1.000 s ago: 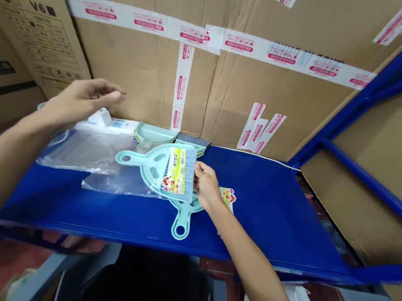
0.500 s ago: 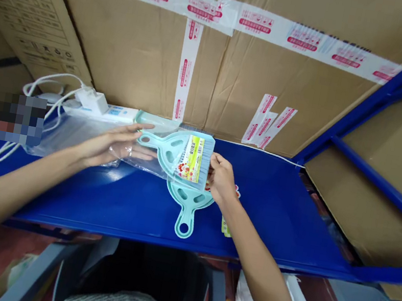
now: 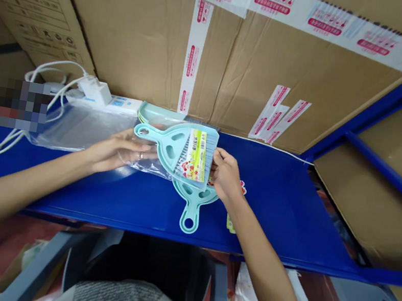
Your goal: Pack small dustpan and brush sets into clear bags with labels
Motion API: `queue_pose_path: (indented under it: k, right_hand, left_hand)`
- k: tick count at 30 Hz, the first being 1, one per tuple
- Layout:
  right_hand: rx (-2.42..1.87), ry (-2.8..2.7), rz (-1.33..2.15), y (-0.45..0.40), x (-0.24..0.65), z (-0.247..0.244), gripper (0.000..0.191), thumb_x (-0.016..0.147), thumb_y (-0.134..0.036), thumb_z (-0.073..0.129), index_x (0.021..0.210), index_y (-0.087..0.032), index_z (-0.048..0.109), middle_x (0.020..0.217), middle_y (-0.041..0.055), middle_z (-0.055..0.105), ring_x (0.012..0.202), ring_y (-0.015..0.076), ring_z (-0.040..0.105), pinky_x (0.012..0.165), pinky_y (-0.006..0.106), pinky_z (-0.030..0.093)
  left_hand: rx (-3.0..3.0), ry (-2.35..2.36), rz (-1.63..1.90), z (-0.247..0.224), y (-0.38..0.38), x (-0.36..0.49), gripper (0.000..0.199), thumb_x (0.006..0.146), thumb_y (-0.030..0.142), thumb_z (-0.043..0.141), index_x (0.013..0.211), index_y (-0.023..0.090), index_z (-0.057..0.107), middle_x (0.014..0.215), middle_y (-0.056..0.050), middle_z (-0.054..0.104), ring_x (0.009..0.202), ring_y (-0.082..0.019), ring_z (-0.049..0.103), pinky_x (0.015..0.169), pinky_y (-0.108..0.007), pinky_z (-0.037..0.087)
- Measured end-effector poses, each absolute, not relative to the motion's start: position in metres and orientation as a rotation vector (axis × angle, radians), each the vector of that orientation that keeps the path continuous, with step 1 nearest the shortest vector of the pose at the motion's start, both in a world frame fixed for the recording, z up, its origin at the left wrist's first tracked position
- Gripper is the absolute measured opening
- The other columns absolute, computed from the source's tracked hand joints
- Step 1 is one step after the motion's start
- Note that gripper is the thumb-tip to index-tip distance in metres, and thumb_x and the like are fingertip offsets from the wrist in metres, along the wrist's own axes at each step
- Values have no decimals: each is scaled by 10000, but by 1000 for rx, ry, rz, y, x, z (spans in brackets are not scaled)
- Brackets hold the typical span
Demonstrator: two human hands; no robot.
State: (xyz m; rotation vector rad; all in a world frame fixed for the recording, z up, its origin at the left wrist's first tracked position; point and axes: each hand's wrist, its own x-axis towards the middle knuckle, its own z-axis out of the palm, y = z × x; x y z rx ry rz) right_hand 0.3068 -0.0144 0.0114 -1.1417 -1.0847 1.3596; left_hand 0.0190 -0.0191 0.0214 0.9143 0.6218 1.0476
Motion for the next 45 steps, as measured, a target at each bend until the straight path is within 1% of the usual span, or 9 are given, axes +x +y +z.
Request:
queue_pose_path:
  k: [5, 11, 17, 21, 28, 31, 35, 40, 45]
  right_hand:
    - [-1114, -1130, 1439, -18, 306, 16, 368, 870, -486, 806, 1113, -221, 725, 915, 95, 806, 839, 283, 778, 605, 347, 574]
    - [-998, -1172, 1334, -31, 299, 25, 740, 925, -435, 789, 1607, -374, 510, 1214, 70, 803, 1001, 279, 764, 697, 360, 622]
    - [-945, -1346, 1295, -29, 299, 14, 652, 739, -371, 976, 1358, -317, 778, 1342, 52, 776, 1147, 296, 739, 954, 483, 674]
    - [-904, -1257, 1211, -27, 297, 8, 711, 705, -385, 1005, 1374, -334, 769, 1347, 40, 781, 1203, 318, 740, 1038, 537, 659]
    - [-881, -1335, 1094, -31, 293, 8, 684, 807, -412, 938, 1448, -342, 710, 1391, 39, 761, 1261, 327, 722, 1118, 568, 622]
    - [-848, -1368, 1069, -31, 294, 6, 663, 853, -396, 910, 1477, -375, 689, 1407, 25, 754, 1267, 318, 725, 1134, 559, 614]
    - [-878, -1493, 1085, -33, 299, 7, 481, 939, -406, 830, 1413, -375, 755, 1466, 20, 720, 1314, 342, 697, 1116, 577, 624]
    - [-837, -1615, 1026, -35, 300, 12, 962, 777, -381, 976, 1633, -405, 537, 1673, 35, 520, 1533, 397, 506, 1258, 635, 485]
    - [-803, -1721, 996, -32, 301, 9, 1156, 720, -382, 1014, 1697, -437, 400, 1783, 20, 331, 1636, 401, 344, 1340, 593, 358]
  left_hand:
    - [869, 651, 1105, 17, -17, 17, 781, 765, -47, 817, 1474, 227, 637, 1109, -52, 831, 1052, -242, 813, 1142, -481, 612]
    - [834, 652, 1137, 11, -14, 19, 708, 751, -58, 827, 1390, 213, 685, 1014, -37, 828, 976, -220, 809, 1094, -455, 637]
    - [888, 579, 1199, 12, -19, 21, 461, 744, 7, 872, 1162, 163, 755, 1085, -79, 830, 1072, -250, 798, 1057, -372, 623]
    - [959, 561, 1129, 10, -24, 23, 353, 714, 44, 925, 1021, 158, 793, 1049, -81, 838, 1034, -241, 804, 945, -297, 632]
    - [1068, 568, 971, 6, -31, 26, 338, 713, 76, 958, 1019, 150, 836, 990, -85, 834, 944, -213, 799, 903, -284, 640]
    - [1034, 544, 1030, 9, -29, 23, 413, 740, 75, 936, 1123, 172, 815, 1064, -85, 830, 1013, -246, 796, 961, -359, 654]
    - [993, 554, 1115, 16, -28, 18, 730, 760, 45, 895, 1428, 254, 691, 1211, -75, 809, 1152, -291, 771, 1059, -466, 636]
    - [985, 505, 1114, 17, -29, 16, 829, 771, 42, 878, 1519, 289, 620, 1287, -81, 792, 1210, -312, 755, 1063, -492, 636]
    - [1049, 522, 1080, 14, -29, 18, 615, 772, 63, 893, 1344, 225, 734, 1226, -92, 810, 1178, -305, 766, 1049, -457, 633]
